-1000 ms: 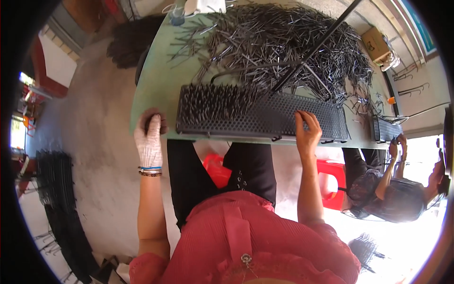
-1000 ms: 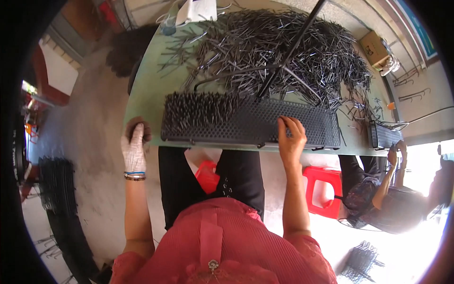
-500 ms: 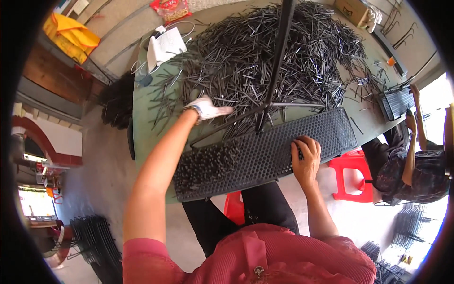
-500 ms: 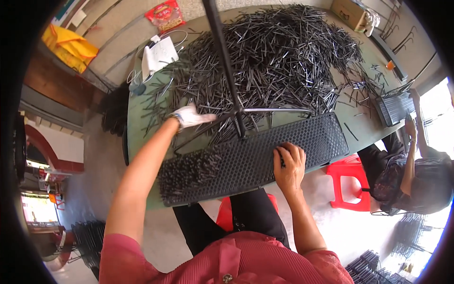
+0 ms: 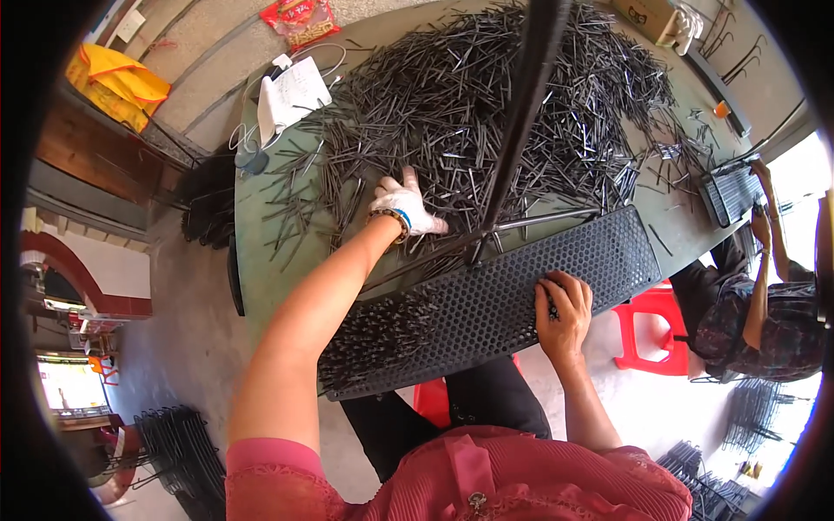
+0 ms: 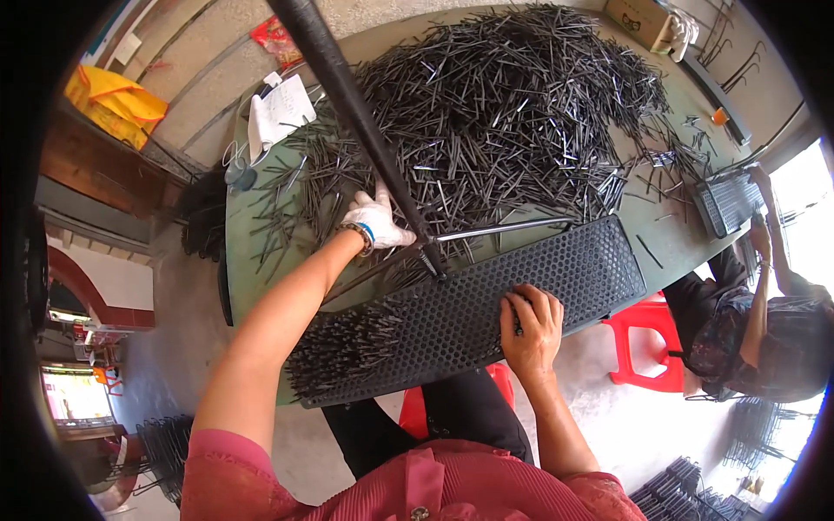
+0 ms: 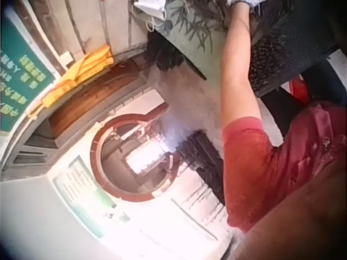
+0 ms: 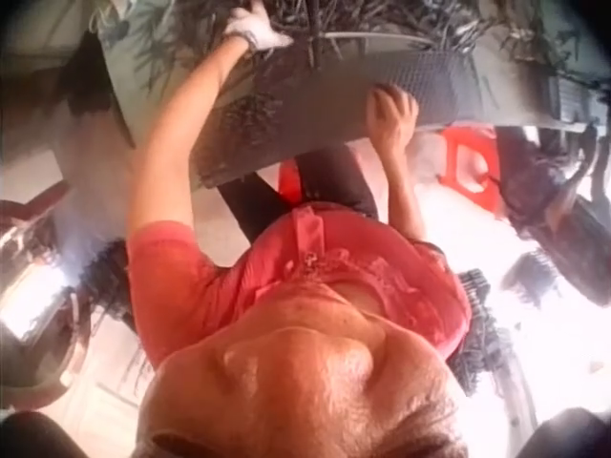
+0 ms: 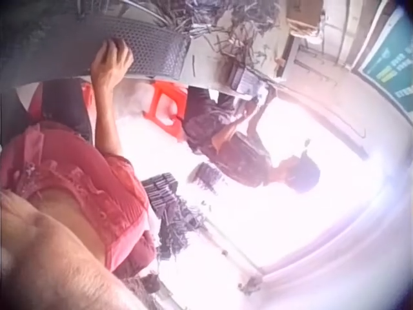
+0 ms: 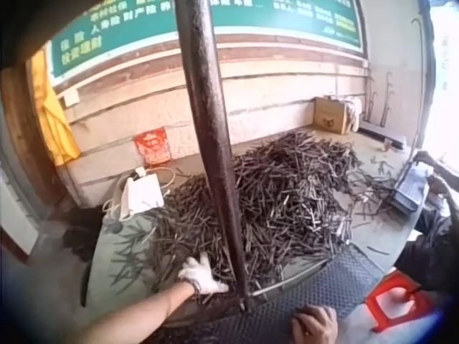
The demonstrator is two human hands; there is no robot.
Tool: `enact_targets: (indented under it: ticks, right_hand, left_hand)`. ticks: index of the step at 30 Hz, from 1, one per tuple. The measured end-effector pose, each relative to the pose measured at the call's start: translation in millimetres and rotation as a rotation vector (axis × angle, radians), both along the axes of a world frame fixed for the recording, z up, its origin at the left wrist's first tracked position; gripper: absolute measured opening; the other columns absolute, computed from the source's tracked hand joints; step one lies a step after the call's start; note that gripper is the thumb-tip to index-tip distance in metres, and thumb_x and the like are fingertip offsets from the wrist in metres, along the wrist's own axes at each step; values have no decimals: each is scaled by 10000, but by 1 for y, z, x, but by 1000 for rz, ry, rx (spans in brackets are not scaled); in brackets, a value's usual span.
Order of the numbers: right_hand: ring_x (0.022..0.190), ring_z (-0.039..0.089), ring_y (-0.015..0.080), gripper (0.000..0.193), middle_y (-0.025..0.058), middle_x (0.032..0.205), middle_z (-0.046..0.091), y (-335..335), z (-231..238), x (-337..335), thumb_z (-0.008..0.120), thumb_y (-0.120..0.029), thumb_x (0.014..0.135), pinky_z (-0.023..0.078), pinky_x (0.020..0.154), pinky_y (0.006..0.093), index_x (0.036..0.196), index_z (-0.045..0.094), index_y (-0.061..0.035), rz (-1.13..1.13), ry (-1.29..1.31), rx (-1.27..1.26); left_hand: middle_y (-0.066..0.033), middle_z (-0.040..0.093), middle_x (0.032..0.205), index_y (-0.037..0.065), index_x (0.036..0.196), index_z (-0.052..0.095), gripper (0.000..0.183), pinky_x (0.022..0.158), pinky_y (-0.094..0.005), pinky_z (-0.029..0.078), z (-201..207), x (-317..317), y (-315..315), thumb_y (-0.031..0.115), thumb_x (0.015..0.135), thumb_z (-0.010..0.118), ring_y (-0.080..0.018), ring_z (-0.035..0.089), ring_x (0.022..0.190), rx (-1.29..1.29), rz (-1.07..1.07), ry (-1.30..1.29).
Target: Manually insert metal rods into a perforated metal tray for assembly or preparation.
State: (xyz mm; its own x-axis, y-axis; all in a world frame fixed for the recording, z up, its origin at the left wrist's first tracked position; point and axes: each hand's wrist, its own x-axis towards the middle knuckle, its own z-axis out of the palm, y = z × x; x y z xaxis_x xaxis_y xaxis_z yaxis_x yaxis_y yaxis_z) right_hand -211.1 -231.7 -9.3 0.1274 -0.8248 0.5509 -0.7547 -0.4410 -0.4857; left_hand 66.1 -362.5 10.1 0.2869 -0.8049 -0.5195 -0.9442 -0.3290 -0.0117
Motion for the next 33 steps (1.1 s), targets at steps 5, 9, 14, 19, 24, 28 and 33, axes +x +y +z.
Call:
enact_targets:
  ticks: [5, 9, 14, 19, 24, 28, 33]
  right_hand:
    - [938, 598, 269, 144, 71, 1006, 647, 0, -2, 2, 717, -27, 761, 456, 839, 382, 900, 681, -42, 4, 0, -11]
    - [938, 596, 274, 142, 74, 1006, 646, 2, -1, 4, 712, -27, 765, 454, 846, 384, 903, 682, -39, -9, -7, -15]
    - [946, 590, 283, 151, 78, 1014, 643, 6, -2, 6, 707, -30, 771, 448, 861, 391, 919, 680, -36, 1, -5, -6]
    - [953, 585, 289, 152, 84, 1032, 639, 11, -5, 2, 703, -34, 786, 443, 873, 391, 937, 678, -35, -69, 37, 3]
    - [947, 587, 288, 139, 93, 1018, 641, 12, -6, 6, 693, -24, 790, 444, 867, 389, 928, 681, -29, -62, 41, 8]
    - [930, 588, 295, 136, 100, 1007, 644, 11, -2, 7, 685, -15, 788, 445, 853, 391, 923, 681, -23, -51, 44, 6]
    - [940, 583, 302, 131, 109, 1021, 640, 11, -3, 6, 673, -26, 801, 443, 857, 397, 932, 676, -18, -50, 60, 14]
  left_hand:
    - [-315, 397, 1377, -22, 1445, 272, 1081, 1021, -415, 451, -12, 49, -5, 498, 637, 766, -413, 507, 1232, -170, 26, 60]
    - [-280, 461, 1369, -25, 1422, 318, 932, 1016, -410, 453, -19, 92, -7, 369, 704, 763, -385, 524, 1225, -241, 30, 29]
    - [-248, 423, 1427, 31, 1514, 148, 1074, 1046, -405, 425, -29, 123, 15, 333, 709, 792, -375, 488, 1264, -287, 6, 19]
    - [-280, 216, 1523, 67, 1532, 77, 1413, 1122, -479, 309, 7, 110, 16, 615, 488, 856, -431, 309, 1382, -263, 58, -74]
    - [-285, 110, 1560, 75, 1521, -120, 1576, 1157, -489, 249, -16, 143, -7, 772, 442, 793, -424, 183, 1441, -28, 349, -20]
    - [-218, 307, 1506, 38, 1524, -44, 1471, 1096, -460, 368, -20, 141, -20, 544, 511, 896, -370, 369, 1365, -171, 312, 30]
    - [-248, 462, 1363, 32, 1514, 18, 1234, 1004, -415, 465, -19, 128, -2, 355, 657, 844, -380, 530, 1213, -316, 124, 55]
